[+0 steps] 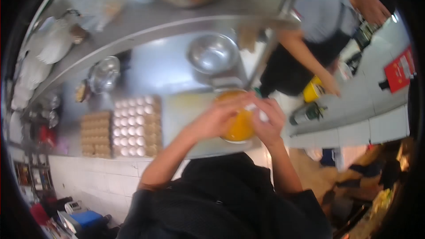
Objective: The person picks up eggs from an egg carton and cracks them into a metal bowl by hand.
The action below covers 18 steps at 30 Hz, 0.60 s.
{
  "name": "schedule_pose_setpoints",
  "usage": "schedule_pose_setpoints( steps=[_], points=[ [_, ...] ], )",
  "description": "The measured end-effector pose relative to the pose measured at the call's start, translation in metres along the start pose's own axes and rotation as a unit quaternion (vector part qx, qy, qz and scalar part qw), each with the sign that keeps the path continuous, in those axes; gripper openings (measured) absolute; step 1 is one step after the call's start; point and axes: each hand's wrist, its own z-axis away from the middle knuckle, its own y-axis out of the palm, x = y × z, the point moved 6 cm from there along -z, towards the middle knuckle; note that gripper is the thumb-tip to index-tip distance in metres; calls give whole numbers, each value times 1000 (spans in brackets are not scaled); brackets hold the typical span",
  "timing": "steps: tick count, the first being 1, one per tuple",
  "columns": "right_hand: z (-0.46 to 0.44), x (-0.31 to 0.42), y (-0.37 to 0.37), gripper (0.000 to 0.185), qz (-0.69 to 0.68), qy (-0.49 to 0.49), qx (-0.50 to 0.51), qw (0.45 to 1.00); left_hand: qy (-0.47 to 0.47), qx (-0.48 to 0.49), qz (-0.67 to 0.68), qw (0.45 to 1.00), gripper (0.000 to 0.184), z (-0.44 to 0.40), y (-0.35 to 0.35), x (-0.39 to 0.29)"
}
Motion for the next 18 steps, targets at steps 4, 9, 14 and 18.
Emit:
schedule_pose_setpoints(
  steps=[4, 9, 14, 18],
  points=[
    [14, -12, 15, 35, -22, 65, 23, 997, -48, 0, 13, 999, 65, 15, 24, 40],
    [80, -63, 44, 23, -209, 410, 56, 886, -77, 41, -75, 993, 58, 16, 18, 31],
    [105, -93, 63, 24, -357, 402, -14, 843, -174, 52, -79, 980, 64, -3, 11, 14],
    [78, -102, 46, 25, -659, 521, -79, 537, -87, -117, -100, 984, 73, 0, -5, 24]
  ],
)
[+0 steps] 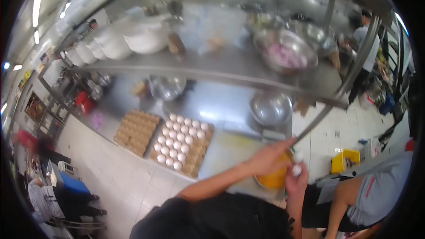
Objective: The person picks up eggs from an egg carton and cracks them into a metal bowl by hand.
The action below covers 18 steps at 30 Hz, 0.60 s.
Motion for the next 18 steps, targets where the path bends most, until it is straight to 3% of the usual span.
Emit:
schedule_pose_setpoints(
  steps=[1, 2, 4, 6, 8, 10, 12, 13, 18],
  points=[
    [-1, 14, -3, 26, -15, -3, 32, 999, -41, -26, 34, 998, 72, 6, -13, 8],
    [-1, 35, -20, 27, -14, -71, -58, 996, -95, -52, 92, 990, 72, 16, -30, 21],
    [9, 68, -23, 26, 37, -116, -101, 987, -230, -119, 18, 966, 62, 51, -72, 77],
    [19, 91, -30, 27, 142, -185, -117, 965, -246, -243, -54, 937, 56, 101, -121, 123],
    [17, 95, -60, 28, 206, -195, -182, 941, -345, -284, -113, 887, 49, 153, -159, 168],
    [13, 94, -111, 30, 269, -204, -244, 909, -370, -283, -213, 859, 48, 186, -185, 191],
    [9, 83, -183, 27, 275, -123, -359, 883, -372, -234, -274, 855, 51, 190, -188, 197],
    [7, 81, -183, 27, 282, -122, -355, 883, -374, -185, -332, 846, 53, 188, -185, 198],
    [5, 76, -149, 26, 361, -146, -352, 851, -369, -204, -424, 802, 49, 181, -156, 202]
  ],
)
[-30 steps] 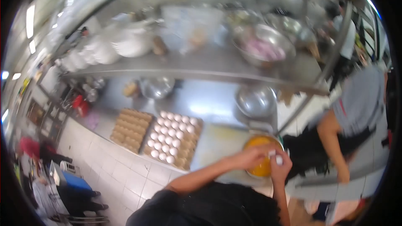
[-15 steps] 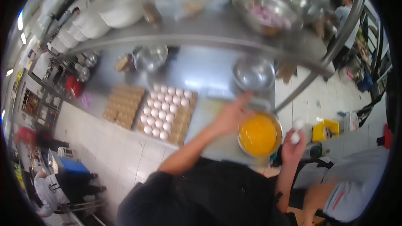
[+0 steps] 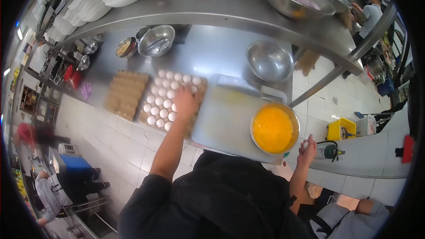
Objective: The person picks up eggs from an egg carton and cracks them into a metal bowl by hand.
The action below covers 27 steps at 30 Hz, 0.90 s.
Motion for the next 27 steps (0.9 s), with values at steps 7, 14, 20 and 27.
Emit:
schedule_pose_setpoints(
  steps=[7, 14, 20, 27],
  points=[
    [-57, -17, 6, 35, 475, -215, 127, 844, -53, -35, 32, 997, 50, -10, 10, 6],
    [28, 18, 5, 41, -97, 58, 113, 987, -173, 86, 737, 648, 37, 20, -6, -29],
    [152, 127, 86, 33, -25, -254, 207, 944, 48, 364, 679, 635, 51, 103, -17, -219],
    [232, 129, 97, 39, 125, -733, 141, 654, 76, 459, 652, 599, 59, 131, -9, -276]
  ],
)
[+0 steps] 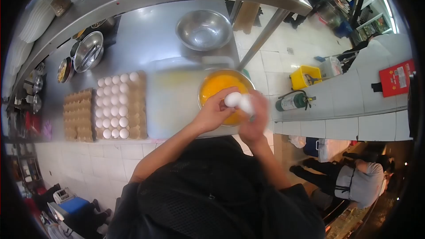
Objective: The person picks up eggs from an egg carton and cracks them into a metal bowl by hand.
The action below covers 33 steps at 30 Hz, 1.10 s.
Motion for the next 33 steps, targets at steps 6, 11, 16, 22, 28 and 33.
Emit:
schedule_pose_setpoints(
  steps=[6, 11, 16, 22, 28, 33],
  points=[
    [32, -38, 23, 32, -167, 368, 79, 911, 3, -23, -25, 999, 56, -1, -8, 12],
    [66, -91, 31, 30, -336, 632, 31, 698, -14, -58, 3, 998, 46, -3, -21, 8],
    [53, -72, 47, 28, -199, 561, 232, 769, 5, -37, -51, 998, 41, -4, -24, 15],
    [43, -86, 41, 26, -140, 480, 204, 842, 39, 10, -86, 995, 50, -5, -26, 4],
    [37, -78, 35, 36, -60, 395, 227, 888, 68, 17, -168, 983, 54, -7, -18, 6],
    [48, -60, 53, 63, -143, 389, 236, 879, 159, -1, -202, 966, 53, -24, -9, 16]
  ],
)
